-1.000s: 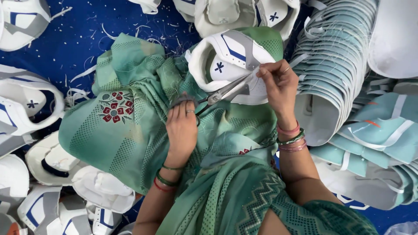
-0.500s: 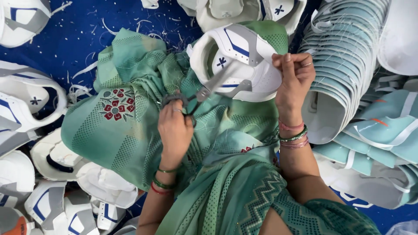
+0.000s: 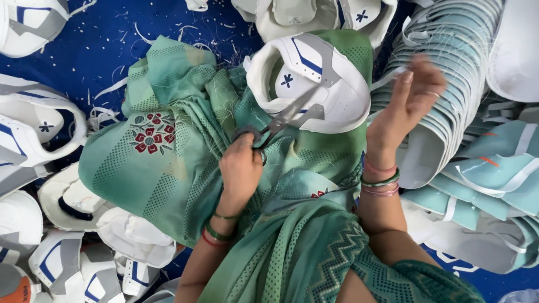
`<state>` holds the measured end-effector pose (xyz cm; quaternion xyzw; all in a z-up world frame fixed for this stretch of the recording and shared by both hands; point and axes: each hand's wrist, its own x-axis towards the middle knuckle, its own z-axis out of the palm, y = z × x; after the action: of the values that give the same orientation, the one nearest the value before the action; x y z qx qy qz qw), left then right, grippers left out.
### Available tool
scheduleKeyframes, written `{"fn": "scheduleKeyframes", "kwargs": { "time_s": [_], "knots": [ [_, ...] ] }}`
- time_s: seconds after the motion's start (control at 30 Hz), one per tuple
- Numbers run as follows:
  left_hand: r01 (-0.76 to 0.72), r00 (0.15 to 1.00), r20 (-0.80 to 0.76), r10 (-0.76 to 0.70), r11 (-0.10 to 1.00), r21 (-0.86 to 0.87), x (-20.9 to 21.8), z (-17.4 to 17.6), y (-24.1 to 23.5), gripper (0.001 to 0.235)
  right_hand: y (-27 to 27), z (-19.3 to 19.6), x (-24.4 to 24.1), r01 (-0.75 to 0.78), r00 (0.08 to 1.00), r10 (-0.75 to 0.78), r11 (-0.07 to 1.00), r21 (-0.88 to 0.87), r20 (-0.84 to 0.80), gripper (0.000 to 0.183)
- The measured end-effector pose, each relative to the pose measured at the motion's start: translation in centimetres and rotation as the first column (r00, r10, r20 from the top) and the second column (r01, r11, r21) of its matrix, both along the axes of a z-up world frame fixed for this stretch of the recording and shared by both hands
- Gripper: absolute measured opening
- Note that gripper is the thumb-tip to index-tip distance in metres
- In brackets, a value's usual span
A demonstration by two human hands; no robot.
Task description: The person trims excess material from shoe uppers using scissors.
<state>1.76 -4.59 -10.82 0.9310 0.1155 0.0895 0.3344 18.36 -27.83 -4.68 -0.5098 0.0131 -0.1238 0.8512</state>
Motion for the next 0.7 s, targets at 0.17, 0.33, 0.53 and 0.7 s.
{"fn": "scheduleKeyframes", "kwargs": {
  "time_s": [0.17, 0.33, 0.53, 0.7],
  "knots": [
    [-0.173, 0.985, -0.051, 0.166, 0.951, -0.254, -0.2, 0.8, 0.7, 0.038, 2.8, -0.1, -2.0, 0.048, 0.960, 0.167, 0.690, -0.722, 0.223, 0.024],
    [-0.210, 0.977, -0.081, 0.195, 0.871, -0.444, -0.3, 1.5, 0.9, 0.030, 4.6, 0.0, -1.5, -0.003, 0.757, 0.653, 0.054, -0.999, 0.032, 0.039],
    [-0.139, 0.984, 0.014, 0.176, 0.820, -0.556, 1.6, 4.0, -0.1, 0.039, -1.0, -2.6, -1.0, -0.506, 0.860, 0.509, 0.860, -0.071, 0.028, 0.043],
    [0.312, 0.938, 0.346, -0.023, 0.486, -0.816, 6.6, 5.5, -2.9, 0.056, -3.8, -8.3, 0.5, -0.368, 0.918, 0.396, 0.880, 0.301, -0.034, 0.056]
  ]
}}
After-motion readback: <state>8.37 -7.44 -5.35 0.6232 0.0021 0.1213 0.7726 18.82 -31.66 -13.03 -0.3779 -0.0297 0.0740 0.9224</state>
